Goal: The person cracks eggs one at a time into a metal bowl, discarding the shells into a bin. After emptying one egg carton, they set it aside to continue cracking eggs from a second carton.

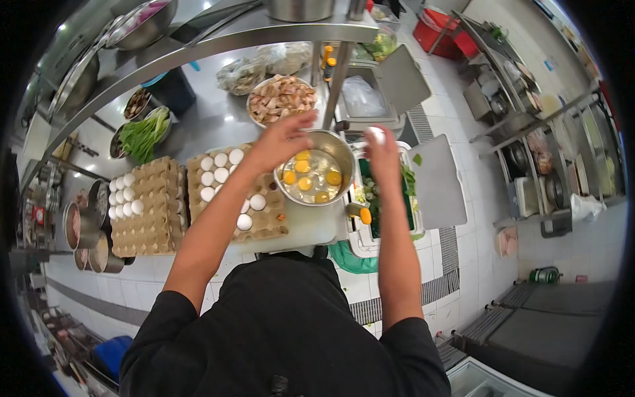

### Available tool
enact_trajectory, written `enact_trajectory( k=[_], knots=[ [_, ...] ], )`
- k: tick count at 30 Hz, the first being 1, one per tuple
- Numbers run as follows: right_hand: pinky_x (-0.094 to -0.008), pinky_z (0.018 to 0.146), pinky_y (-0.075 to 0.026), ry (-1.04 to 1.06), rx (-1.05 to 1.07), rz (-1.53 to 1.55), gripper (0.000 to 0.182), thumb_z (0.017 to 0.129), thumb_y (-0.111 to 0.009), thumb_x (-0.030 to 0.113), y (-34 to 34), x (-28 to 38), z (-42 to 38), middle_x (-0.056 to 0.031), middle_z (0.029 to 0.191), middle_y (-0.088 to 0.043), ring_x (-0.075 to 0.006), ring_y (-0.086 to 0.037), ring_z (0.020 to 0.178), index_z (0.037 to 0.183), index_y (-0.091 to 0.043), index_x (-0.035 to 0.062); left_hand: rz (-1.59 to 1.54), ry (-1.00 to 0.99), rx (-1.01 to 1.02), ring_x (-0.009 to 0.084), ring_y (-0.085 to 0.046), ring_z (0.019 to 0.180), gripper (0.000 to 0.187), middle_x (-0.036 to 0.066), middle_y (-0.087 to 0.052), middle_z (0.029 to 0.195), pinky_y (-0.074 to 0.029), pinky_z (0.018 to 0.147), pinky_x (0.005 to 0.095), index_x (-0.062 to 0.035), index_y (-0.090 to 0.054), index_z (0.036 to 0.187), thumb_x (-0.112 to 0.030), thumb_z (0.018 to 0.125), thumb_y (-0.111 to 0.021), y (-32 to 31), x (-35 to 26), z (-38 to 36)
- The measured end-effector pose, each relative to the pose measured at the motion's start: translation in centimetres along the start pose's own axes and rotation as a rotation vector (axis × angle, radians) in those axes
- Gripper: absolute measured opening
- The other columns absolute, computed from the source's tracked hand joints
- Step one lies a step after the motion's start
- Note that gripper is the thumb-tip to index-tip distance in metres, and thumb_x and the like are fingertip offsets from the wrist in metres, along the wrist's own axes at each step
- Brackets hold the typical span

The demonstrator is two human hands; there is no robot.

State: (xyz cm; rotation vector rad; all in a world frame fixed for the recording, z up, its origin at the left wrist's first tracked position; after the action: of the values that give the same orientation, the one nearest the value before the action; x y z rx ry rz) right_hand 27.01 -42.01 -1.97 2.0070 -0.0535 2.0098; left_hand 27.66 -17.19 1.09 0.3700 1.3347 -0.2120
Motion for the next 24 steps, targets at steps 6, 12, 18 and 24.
enact_trajectory(
  k=[6, 12, 18, 24],
  knots=[
    [-0.0322, 0.084, -0.051, 0.255, -0.329, -0.441, 0.035, 0.096, -0.066, 0.027, 7.5, 4.1, -2.8, -0.0131, 0.115, -0.066, -0.019, -0.062, 0.096, 0.119, -0.067, 0.0001, 0.435, 0.278, -0.537, 0.0144, -0.064, 0.089, 0.039, 0.007, -0.07, 0.107, -0.052, 0.082, 0.0292, -0.0022, -0.064, 0.125, -0.007, 0.086, -0.065, 18.8, 0.5, -15.2],
    [-0.0297, 0.074, -0.051, 0.298, 0.445, -0.197, 0.018, 0.088, -0.072, 0.015, -13.2, 4.6, -10.6, -0.008, 0.092, -0.068, -0.0174, -0.065, 0.081, 0.102, -0.072, 0.0037, 0.633, 0.767, -0.485, 0.018, -0.065, 0.081, 0.035, 0.01, -0.07, 0.092, -0.052, 0.077, 0.0328, -0.0029, -0.069, 0.113, -0.015, 0.081, -0.071, 18.5, 4.7, -30.3],
    [-0.0395, 0.081, -0.05, 0.717, 0.896, -0.409, 0.027, 0.08, -0.074, 0.026, -30.7, 2.3, -23.2, -0.0078, 0.096, -0.062, -0.0271, -0.062, 0.093, 0.1, -0.073, 0.0076, 0.894, 0.82, -0.485, 0.0392, -0.065, 0.097, 0.044, 0.019, -0.064, 0.11, -0.052, 0.086, 0.0464, -0.0111, -0.067, 0.115, -0.015, 0.072, -0.077, 14.9, 6.3, -33.0],
    [-0.0427, 0.083, -0.046, 0.926, 0.907, -0.691, 0.033, 0.075, -0.076, 0.027, -35.4, 0.2, -26.2, -0.007, 0.102, -0.058, -0.0262, -0.06, 0.094, 0.1, -0.07, 0.0075, 0.592, 0.798, -0.686, 0.0281, -0.066, 0.093, 0.041, 0.014, -0.066, 0.106, -0.054, 0.084, 0.0357, -0.0062, -0.065, 0.116, -0.01, 0.076, -0.074, 15.5, 6.5, -35.4]
  ],
)
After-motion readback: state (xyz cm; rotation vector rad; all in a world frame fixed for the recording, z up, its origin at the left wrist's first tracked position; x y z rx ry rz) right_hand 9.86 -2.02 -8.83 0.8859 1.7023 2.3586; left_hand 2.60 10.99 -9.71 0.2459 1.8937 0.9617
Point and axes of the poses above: each hand's wrist, its own z-axis towards the middle knuckle, its own y-axis out of the back of the hand, x = y × z, the point moved 9 cm from there along z, towards the middle knuckle
